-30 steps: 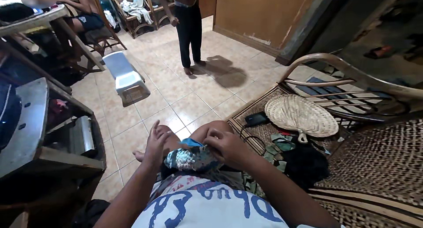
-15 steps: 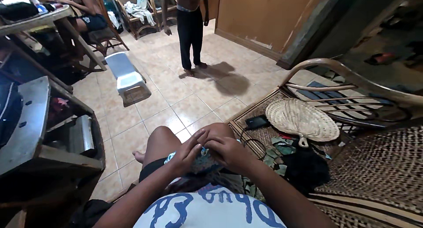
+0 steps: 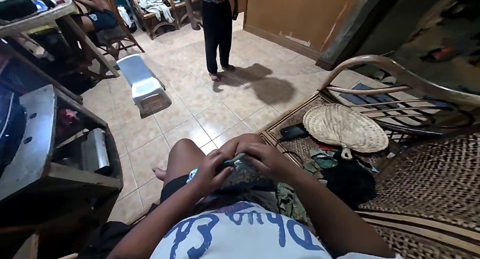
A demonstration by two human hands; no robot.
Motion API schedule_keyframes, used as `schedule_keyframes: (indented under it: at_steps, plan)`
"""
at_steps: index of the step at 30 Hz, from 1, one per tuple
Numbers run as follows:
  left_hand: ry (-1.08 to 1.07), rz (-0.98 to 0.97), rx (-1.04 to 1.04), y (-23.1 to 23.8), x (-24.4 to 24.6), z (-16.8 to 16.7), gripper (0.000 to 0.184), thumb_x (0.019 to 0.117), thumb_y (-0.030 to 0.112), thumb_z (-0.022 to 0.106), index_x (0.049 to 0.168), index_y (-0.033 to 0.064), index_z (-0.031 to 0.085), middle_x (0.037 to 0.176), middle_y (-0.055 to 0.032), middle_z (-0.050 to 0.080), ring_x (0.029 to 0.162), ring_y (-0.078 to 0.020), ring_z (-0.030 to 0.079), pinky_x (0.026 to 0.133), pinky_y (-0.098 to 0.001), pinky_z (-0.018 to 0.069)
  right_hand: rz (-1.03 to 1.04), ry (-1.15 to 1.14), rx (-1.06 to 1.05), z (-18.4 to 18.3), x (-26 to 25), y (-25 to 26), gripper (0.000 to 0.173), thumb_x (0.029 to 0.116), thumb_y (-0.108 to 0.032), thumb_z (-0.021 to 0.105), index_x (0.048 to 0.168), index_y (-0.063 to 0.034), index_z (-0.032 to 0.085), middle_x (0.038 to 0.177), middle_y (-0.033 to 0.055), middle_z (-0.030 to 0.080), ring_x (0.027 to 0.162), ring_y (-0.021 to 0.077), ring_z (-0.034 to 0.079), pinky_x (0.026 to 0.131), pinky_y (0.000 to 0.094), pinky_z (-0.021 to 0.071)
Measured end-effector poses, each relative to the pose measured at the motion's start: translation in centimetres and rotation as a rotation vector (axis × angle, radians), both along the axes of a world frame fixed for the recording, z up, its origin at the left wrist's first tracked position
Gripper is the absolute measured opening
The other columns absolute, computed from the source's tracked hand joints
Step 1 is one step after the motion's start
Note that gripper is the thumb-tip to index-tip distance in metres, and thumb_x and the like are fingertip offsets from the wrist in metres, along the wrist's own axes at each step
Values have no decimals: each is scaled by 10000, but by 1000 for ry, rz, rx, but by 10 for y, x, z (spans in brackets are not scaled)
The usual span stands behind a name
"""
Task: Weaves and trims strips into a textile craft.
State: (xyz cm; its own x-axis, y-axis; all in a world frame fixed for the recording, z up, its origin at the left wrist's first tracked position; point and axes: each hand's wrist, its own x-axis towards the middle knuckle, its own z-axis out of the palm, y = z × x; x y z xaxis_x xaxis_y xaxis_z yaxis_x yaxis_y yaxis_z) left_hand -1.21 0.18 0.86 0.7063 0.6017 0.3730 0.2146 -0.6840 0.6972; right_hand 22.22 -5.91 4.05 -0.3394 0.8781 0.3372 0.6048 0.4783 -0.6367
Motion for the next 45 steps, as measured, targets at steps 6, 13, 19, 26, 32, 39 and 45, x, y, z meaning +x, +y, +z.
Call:
schedule_keyframes:
  at_steps: [6, 13, 19, 26, 32, 39, 45]
  plan:
    - [-8, -69, -182, 1, -1, 4, 323, 1052, 242, 526, 1098, -39, 679, 1010, -108, 656, 941, -76, 599, 867, -230, 493, 60, 48, -120, 4, 3, 12, 238, 1047, -162, 529, 1095, -49, 733, 1015, 51, 715, 943, 81, 660, 871, 288, 542]
    - [-34, -99, -376, 2, -3, 5, 314, 1066, 207, 472, 1112, -56, 639, 1022, -75, 620, 926, -26, 584, 858, -198, 494, 151, 61, -184, 7, 0, 21, 255, 1021, -234, 602, 1071, -18, 726, 962, 61, 694, 887, 69, 635, 828, 261, 531]
    - [-43, 14, -462, -7, 2, 13, 300, 1065, 178, 458, 1131, -51, 641, 1024, -70, 638, 917, -26, 606, 855, -208, 512, 101, -105, -46, 17, -18, 14, 182, 875, -111, 709, 1012, 8, 719, 938, 130, 685, 835, 231, 673, 741, 420, 569]
    - [-69, 12, -461, -7, 3, 5, 300, 1021, 100, 493, 1257, -64, 578, 1135, -109, 660, 1002, -61, 638, 919, -248, 533, -51, -53, 180, -9, -45, 2, 263, 855, -142, 668, 1054, 21, 723, 943, 164, 707, 857, 316, 698, 758, 504, 563]
    - [-101, -51, -437, -7, 1, 8, 278, 1022, 103, 482, 1181, -79, 620, 1060, -87, 666, 946, -24, 625, 882, -215, 525, -210, 138, 144, -21, -44, -3, 221, 907, -194, 604, 948, 7, 684, 885, 149, 660, 800, 246, 644, 709, 397, 536]
    - [-138, -34, -480, -12, 0, 2, 208, 975, 123, 586, 1094, -34, 653, 1021, -49, 632, 899, -21, 608, 818, -192, 524, -153, 252, -65, -17, -40, -3, 221, 912, -201, 605, 956, -1, 687, 896, 104, 640, 808, 140, 603, 723, 300, 509]
    - [-97, 39, -488, -17, 4, 0, 232, 975, 99, 504, 1085, -53, 639, 988, -65, 632, 887, -32, 602, 819, -213, 516, 81, 160, -87, -5, -18, 3, 224, 990, -147, 599, 1045, 40, 712, 1064, 169, 682, 971, 187, 645, 877, 308, 527]
